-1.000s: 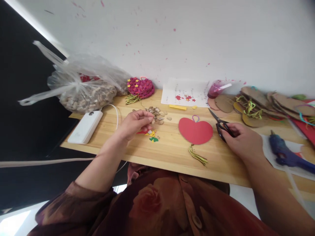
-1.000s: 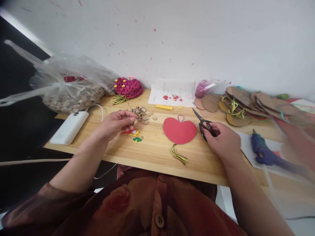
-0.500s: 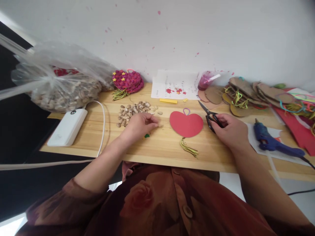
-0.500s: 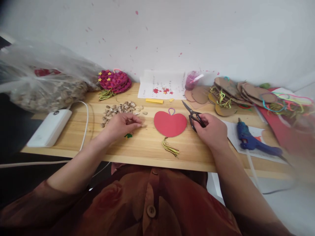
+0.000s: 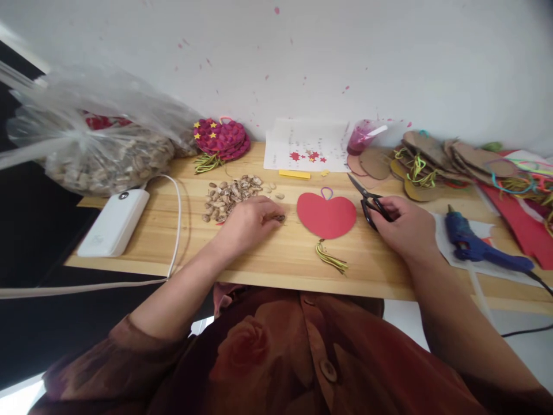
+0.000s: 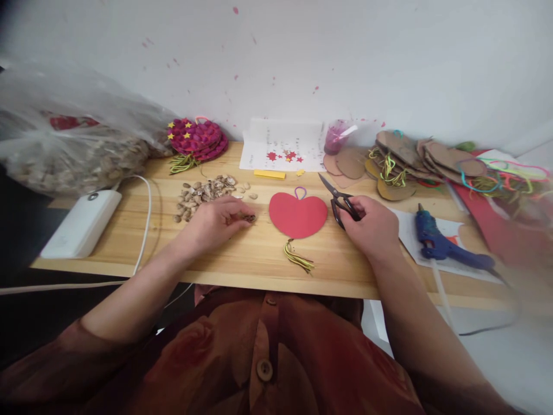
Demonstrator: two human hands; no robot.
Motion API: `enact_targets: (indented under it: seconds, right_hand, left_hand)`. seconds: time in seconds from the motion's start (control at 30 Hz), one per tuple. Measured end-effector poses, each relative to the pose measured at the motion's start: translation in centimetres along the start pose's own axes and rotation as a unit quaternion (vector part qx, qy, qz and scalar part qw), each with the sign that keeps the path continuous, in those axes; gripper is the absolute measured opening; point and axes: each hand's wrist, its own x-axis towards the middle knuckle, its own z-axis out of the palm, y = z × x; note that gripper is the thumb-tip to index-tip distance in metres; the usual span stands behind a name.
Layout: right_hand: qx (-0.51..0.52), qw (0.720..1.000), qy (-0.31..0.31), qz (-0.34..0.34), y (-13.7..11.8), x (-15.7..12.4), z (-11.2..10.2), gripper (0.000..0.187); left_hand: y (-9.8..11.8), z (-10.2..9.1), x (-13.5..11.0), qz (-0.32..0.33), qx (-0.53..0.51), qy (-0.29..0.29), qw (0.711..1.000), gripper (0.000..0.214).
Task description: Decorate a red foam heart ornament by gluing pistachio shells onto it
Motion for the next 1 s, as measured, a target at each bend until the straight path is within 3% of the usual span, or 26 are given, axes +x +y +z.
enact_targets:
  seconds: [0.17,0.43,0.77,1.0]
  right_hand:
    - [0.005,1.000,-0.001,0.005,-0.2,0.0,-0.1,0.031]
    - [0.000,1.000,0.004,-0.004,-0.2,0.0,0.0,0.033]
    - [0.010,1.000,-0.001,0.000,-0.1,0.0,-0.1,0.033]
    - [0.007,1.000,0.005,-0.006,0.2,0.0,0.1,0.029]
  left_hand:
    - [-0.2,0.7,0.1,0.017,0.020,-0.003,1.000,0.017]
    - [0.3,0.4,0.7,-0.080,-0.021,-0.007,0.997,0.013]
    - [-0.2,-0.4,0.3,-0.094,0.012,0.073,0.993,0.017]
    - [0.0,0.1,-0.2,-0.052,0.024,0.040,0.998,0.013]
